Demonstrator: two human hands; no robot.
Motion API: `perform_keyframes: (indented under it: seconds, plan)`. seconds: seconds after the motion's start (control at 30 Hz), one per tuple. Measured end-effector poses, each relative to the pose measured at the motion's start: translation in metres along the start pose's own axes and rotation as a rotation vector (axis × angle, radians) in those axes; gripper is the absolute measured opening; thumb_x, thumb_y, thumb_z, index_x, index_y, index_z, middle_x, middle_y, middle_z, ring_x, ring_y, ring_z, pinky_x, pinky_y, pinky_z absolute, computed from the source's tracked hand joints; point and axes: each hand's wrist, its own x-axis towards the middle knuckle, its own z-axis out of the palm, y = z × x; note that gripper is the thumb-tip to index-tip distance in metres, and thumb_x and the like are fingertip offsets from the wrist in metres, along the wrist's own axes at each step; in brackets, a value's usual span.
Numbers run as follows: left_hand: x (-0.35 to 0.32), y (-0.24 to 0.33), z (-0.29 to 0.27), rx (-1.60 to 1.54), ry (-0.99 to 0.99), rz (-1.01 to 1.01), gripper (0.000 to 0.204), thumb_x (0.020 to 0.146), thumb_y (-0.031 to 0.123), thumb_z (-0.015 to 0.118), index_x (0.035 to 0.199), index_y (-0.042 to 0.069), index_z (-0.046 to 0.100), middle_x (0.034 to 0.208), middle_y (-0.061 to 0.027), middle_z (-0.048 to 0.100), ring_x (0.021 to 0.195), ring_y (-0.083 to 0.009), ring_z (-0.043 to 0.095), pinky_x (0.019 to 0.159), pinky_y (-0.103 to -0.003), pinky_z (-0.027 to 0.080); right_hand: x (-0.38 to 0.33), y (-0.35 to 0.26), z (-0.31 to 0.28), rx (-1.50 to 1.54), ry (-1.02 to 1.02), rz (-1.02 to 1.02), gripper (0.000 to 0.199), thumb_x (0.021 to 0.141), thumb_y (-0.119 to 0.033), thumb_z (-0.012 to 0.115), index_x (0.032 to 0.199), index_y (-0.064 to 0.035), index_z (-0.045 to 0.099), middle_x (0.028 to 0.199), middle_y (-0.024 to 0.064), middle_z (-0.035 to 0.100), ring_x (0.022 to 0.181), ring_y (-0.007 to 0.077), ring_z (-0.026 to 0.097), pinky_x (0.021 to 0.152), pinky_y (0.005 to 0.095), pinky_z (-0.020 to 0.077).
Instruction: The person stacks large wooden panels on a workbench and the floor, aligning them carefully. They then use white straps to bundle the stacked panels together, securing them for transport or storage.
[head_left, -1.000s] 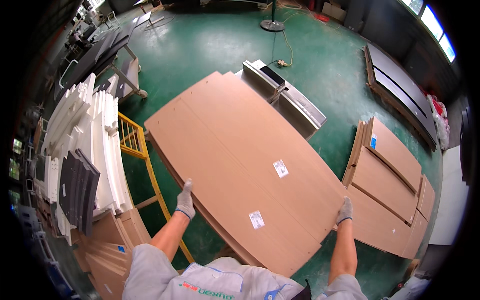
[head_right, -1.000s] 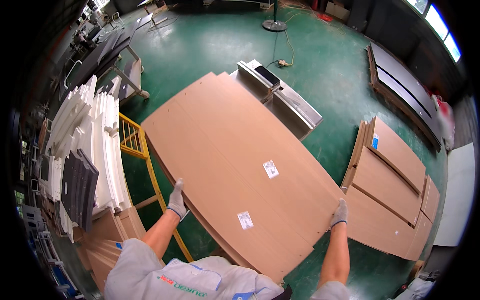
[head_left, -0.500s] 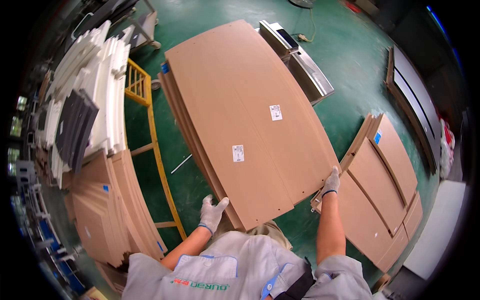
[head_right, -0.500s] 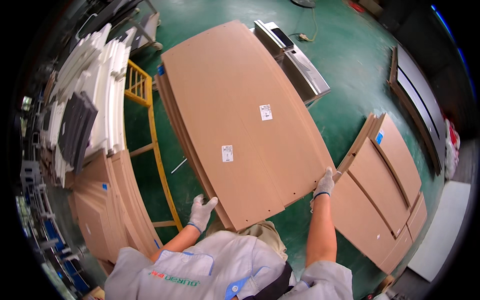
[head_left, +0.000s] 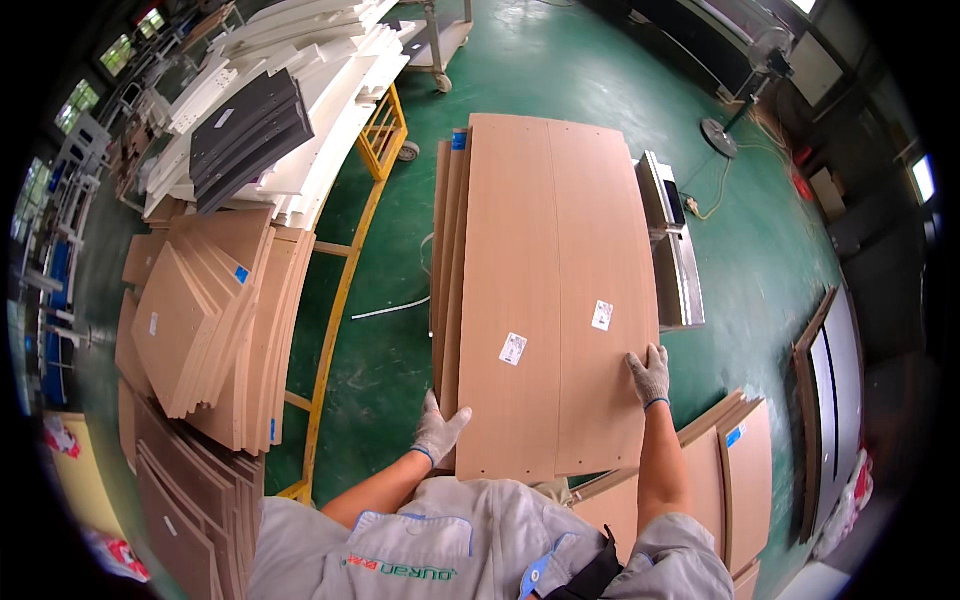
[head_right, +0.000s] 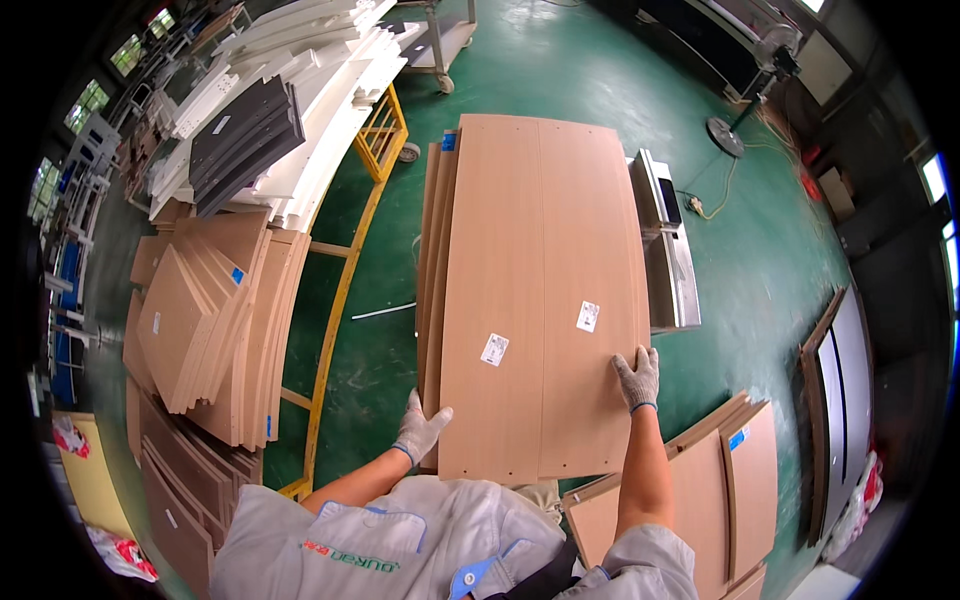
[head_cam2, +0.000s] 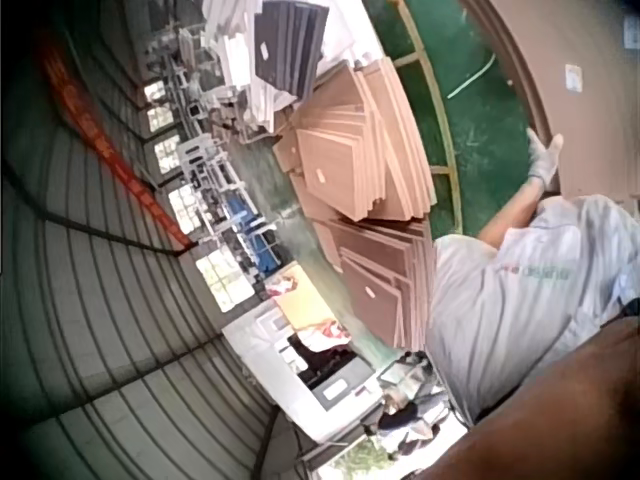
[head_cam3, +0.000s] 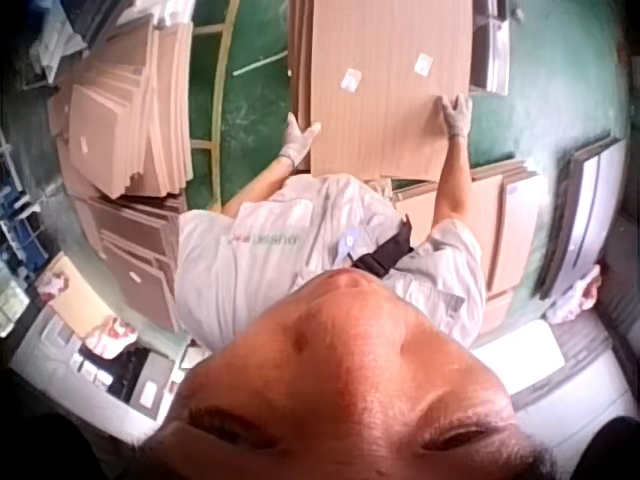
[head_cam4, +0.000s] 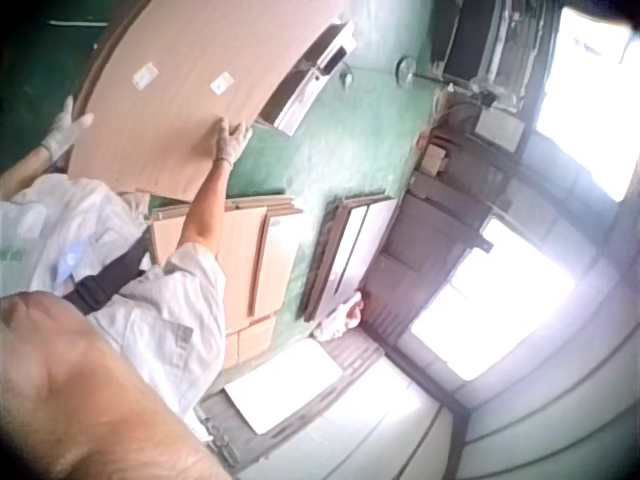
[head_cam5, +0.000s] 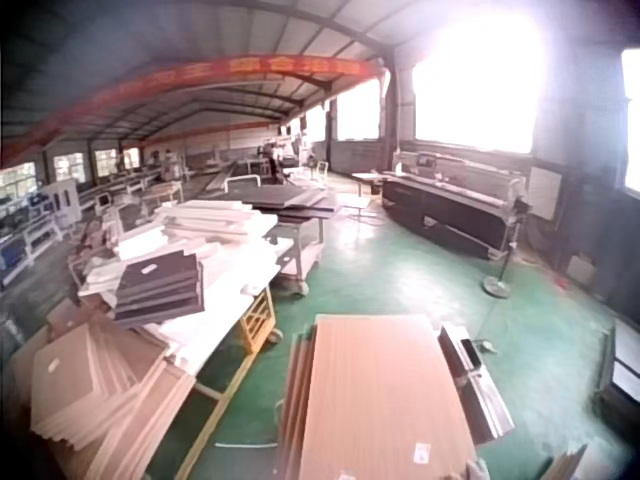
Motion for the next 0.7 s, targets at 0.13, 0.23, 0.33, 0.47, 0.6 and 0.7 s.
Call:
perform_keyframes:
  seconds: [0.13, 0.23, 0.33, 0.47, 0.6, 0.7]
  plan:
    - [0.044, 0.028, 0.002, 0.009, 0.115, 0.055, 0.112, 0.082, 0.047, 0.083, 0.160, -0.008, 0.024, 0.162, -0.0311, 0.034, 0.151, -0.0405, 0.035, 0.125, -0.041, 0.030, 0.077, -0.021, -0.005, 0.104, -0.112, -0.136, 0.086, 0.083, -0.050, 0.080, 0.143, 0.0052, 0.053, 0.148, 0.0276, 0.052, 0.138, 0.0409, 0.052, 0.112, 0.0433, 0.0455]
    - [0.078, 0.054, 0.004, -0.090, 0.155, 0.134, 0.108, 0.081, 0.039, 0.085, 0.160, -0.006, 0.025, 0.163, -0.0286, 0.033, 0.150, -0.0384, 0.037, 0.123, -0.040, 0.032, 0.131, -0.046, 0.002, 0.475, -0.053, -0.102, 0.088, 0.075, -0.044, 0.088, 0.141, 0.0040, 0.054, 0.135, 0.0259, 0.062, 0.125, 0.0403, 0.062, 0.105, 0.0428, 0.0501]
    - [0.083, 0.060, 0.013, -0.087, 0.168, 0.084, 0.106, 0.082, 0.034, 0.085, 0.160, -0.006, 0.025, 0.162, -0.0263, 0.035, 0.149, -0.0372, 0.039, 0.122, -0.040, 0.035, 0.165, -0.071, -0.003, 0.435, -0.069, -0.083, 0.091, 0.069, -0.040, 0.092, 0.139, 0.0036, 0.055, 0.127, 0.0253, 0.067, 0.118, 0.0403, 0.066, 0.102, 0.0434, 0.0523]
    - [0.065, 0.047, 0.018, -0.020, 0.222, 0.060, 0.101, 0.083, 0.025, 0.084, 0.159, -0.005, 0.025, 0.156, -0.0235, 0.043, 0.142, -0.0337, 0.047, 0.118, -0.039, 0.040, 0.153, -0.103, -0.027, 0.267, -0.135, -0.034, 0.094, 0.067, -0.044, 0.093, 0.138, 0.0037, 0.054, 0.132, 0.0257, 0.064, 0.123, 0.0387, 0.063, 0.103, 0.0456, 0.0514]
    - [0.051, 0.057, 0.019, -0.348, 0.142, -0.024, 0.092, 0.082, 0.013, 0.082, 0.155, -0.004, 0.028, 0.145, -0.0184, 0.053, 0.129, -0.0256, 0.058, 0.108, -0.038, 0.050, 0.153, -0.090, -0.010, 0.218, -0.070, -0.068, 0.106, 0.067, -0.046, 0.093, 0.146, 0.0072, 0.046, 0.144, 0.0263, 0.055, 0.133, 0.0389, 0.055, 0.112, 0.0457, 0.0465]
    - [0.045, 0.043, 0.013, -0.413, 0.133, -0.071, 0.087, 0.082, 0.006, 0.082, 0.151, -0.003, 0.030, 0.137, -0.0139, 0.059, 0.119, -0.0207, 0.063, 0.100, -0.035, 0.055, 0.147, -0.118, -0.034, 0.252, -0.239, -0.060, 0.112, 0.067, -0.047, 0.094, 0.149, 0.0089, 0.043, 0.147, 0.0276, 0.052, 0.137, 0.0395, 0.052, 0.115, 0.0446, 0.0438]
